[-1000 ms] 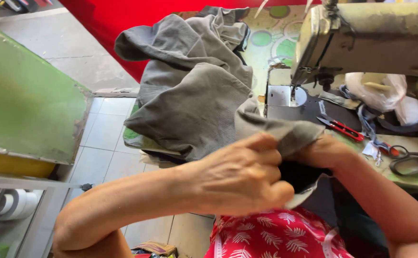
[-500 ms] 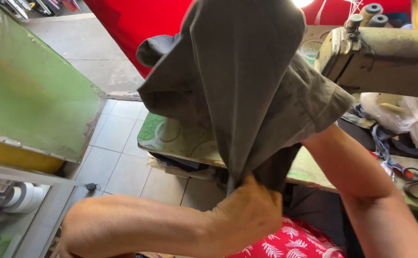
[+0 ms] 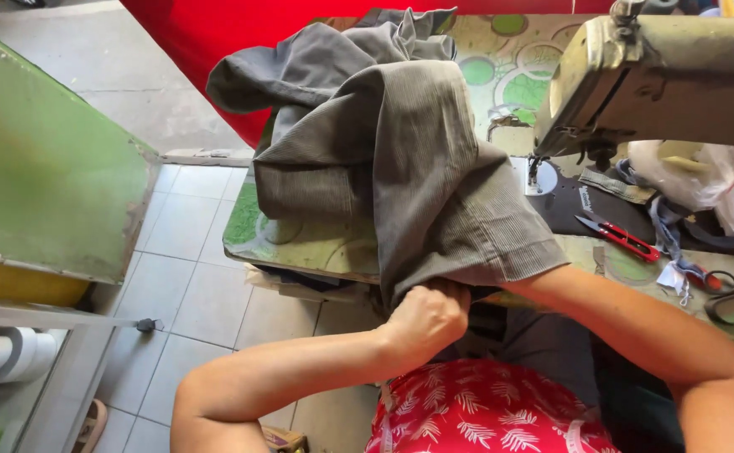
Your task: Cutting denim pants with scissors and organizing the fabric pieces on a workbench in a sewing environment.
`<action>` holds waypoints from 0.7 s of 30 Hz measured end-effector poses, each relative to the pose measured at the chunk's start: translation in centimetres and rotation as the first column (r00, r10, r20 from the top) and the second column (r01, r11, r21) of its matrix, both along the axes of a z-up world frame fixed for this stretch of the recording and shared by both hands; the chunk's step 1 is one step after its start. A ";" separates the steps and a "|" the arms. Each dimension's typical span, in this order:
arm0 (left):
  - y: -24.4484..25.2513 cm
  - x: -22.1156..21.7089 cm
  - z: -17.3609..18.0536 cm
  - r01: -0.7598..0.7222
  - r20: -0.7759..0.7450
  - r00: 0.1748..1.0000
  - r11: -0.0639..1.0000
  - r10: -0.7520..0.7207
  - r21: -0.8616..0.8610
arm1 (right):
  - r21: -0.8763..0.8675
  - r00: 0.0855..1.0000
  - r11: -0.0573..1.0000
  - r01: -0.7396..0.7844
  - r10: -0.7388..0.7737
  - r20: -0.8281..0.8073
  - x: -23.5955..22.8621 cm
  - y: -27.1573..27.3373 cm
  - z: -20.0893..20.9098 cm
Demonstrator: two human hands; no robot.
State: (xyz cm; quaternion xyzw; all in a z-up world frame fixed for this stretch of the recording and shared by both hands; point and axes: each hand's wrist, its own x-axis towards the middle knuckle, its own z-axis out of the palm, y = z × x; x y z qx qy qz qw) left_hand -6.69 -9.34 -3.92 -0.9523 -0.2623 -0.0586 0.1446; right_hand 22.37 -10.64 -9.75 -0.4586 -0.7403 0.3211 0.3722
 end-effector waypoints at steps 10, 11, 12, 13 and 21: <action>7.5 0.0 -2.8 -0.336 -0.124 0.934 0.942 0.336 0.020 | 0.205 0.931 0.978 -0.038 -0.040 0.362 -4.9 4.5 7.8; 9.1 0.2 -2.9 -0.375 -0.085 0.925 0.926 0.370 -0.046 | 0.226 0.917 0.973 -0.043 -0.051 0.395 -5.1 4.5 7.8; 10.6 0.3 -2.6 -0.375 -0.086 0.925 0.926 0.370 -0.050 | 0.246 0.902 0.968 -0.049 -0.063 0.427 -5.2 4.3 7.8; 12.1 0.4 -2.3 -0.391 -0.060 0.920 0.912 0.386 -0.127 | 0.263 0.886 0.963 -0.054 -0.076 0.457 -5.4 4.0 7.8; 5.5 -1.5 -2.3 -0.256 0.198 0.948 0.967 0.250 0.006 | 0.423 0.711 0.897 -0.125 -0.217 0.669 -4.4 3.8 6.1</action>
